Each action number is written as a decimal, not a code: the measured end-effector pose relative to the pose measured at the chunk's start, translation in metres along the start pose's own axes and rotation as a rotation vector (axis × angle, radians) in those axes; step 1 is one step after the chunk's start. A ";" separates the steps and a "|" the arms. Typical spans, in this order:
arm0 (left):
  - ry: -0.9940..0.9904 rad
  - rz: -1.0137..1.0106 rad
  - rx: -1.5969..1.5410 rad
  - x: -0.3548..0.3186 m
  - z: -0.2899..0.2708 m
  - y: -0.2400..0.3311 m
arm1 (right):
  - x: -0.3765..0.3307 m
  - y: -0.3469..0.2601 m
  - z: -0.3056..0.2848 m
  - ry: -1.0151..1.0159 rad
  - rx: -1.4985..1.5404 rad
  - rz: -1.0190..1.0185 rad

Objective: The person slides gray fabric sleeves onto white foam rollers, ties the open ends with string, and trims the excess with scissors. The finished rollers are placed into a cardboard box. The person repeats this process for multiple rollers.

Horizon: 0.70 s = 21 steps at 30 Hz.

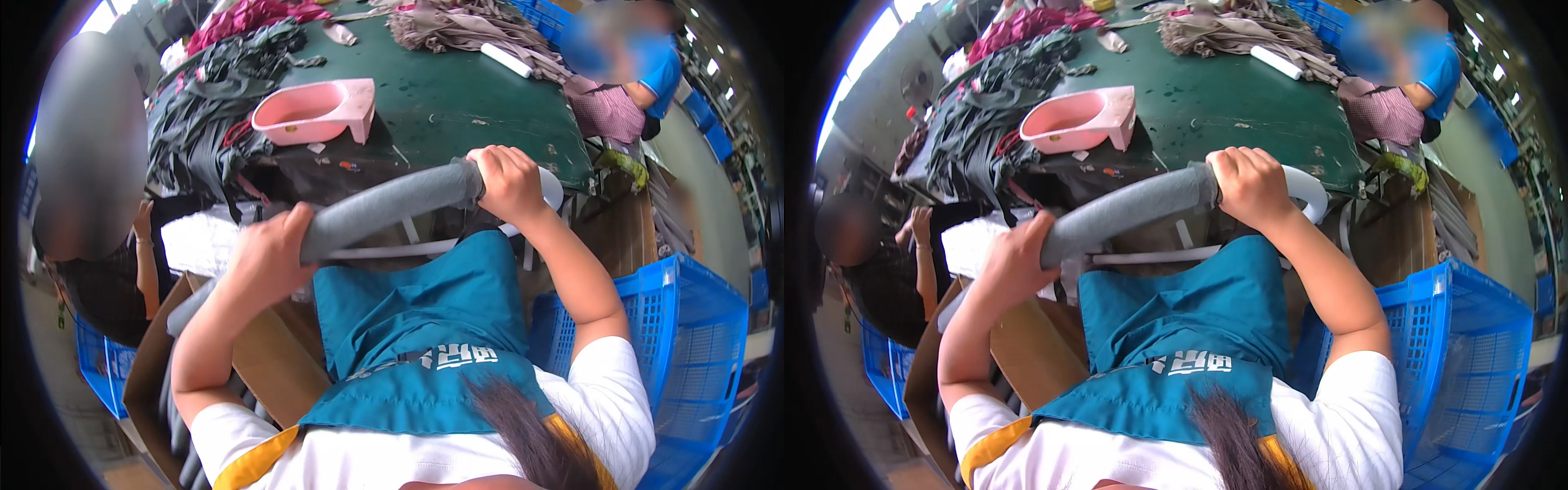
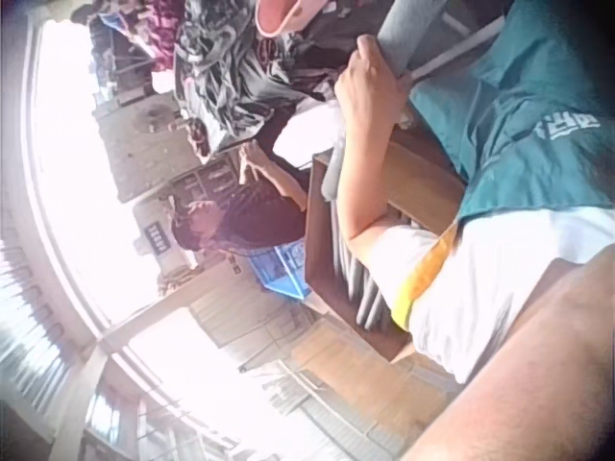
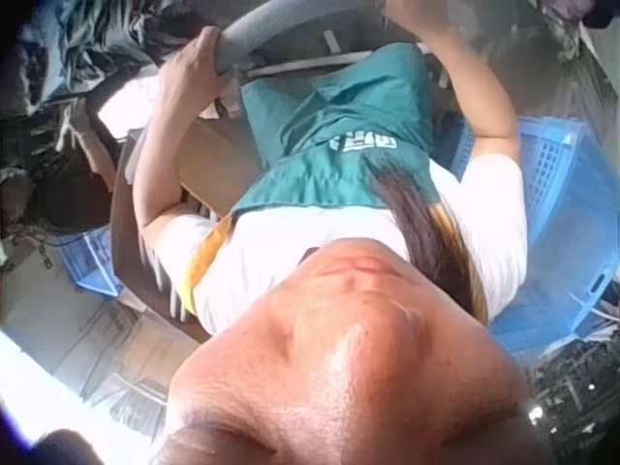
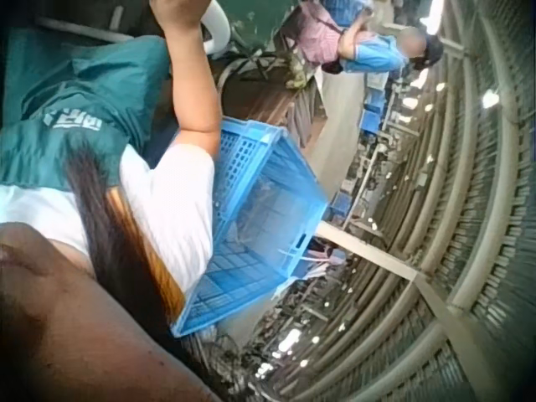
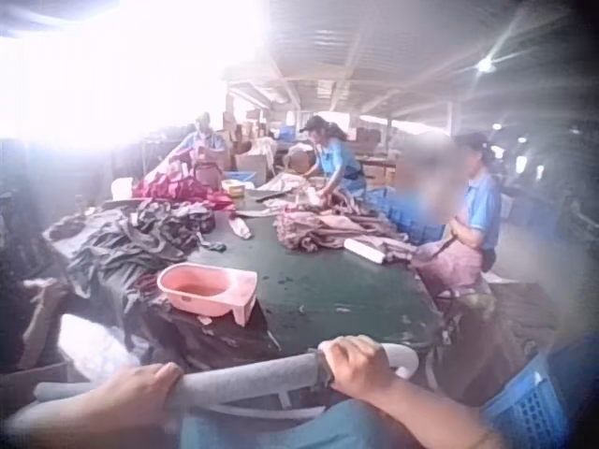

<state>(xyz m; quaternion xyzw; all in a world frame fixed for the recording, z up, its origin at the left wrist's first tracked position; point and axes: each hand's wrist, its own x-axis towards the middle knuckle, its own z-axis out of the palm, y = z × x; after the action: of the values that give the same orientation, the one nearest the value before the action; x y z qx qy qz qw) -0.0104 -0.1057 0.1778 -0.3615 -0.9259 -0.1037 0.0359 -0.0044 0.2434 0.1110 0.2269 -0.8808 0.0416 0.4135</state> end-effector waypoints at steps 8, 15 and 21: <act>-0.136 -0.103 -0.010 -0.024 -0.021 -0.006 | -0.030 0.041 -0.012 -0.012 0.090 0.083; 0.056 -0.111 0.135 -0.016 -0.018 -0.048 | -0.027 0.020 -0.016 -0.219 0.361 0.235; -0.224 -0.157 -0.104 -0.015 -0.008 -0.008 | -0.020 -0.014 0.002 -0.135 0.245 0.145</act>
<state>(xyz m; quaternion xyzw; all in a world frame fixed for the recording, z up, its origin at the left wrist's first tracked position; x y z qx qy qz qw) -0.0046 -0.1230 0.1823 -0.2986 -0.9429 -0.1131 -0.0947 0.0113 0.2378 0.0928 0.2137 -0.9091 0.1632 0.3183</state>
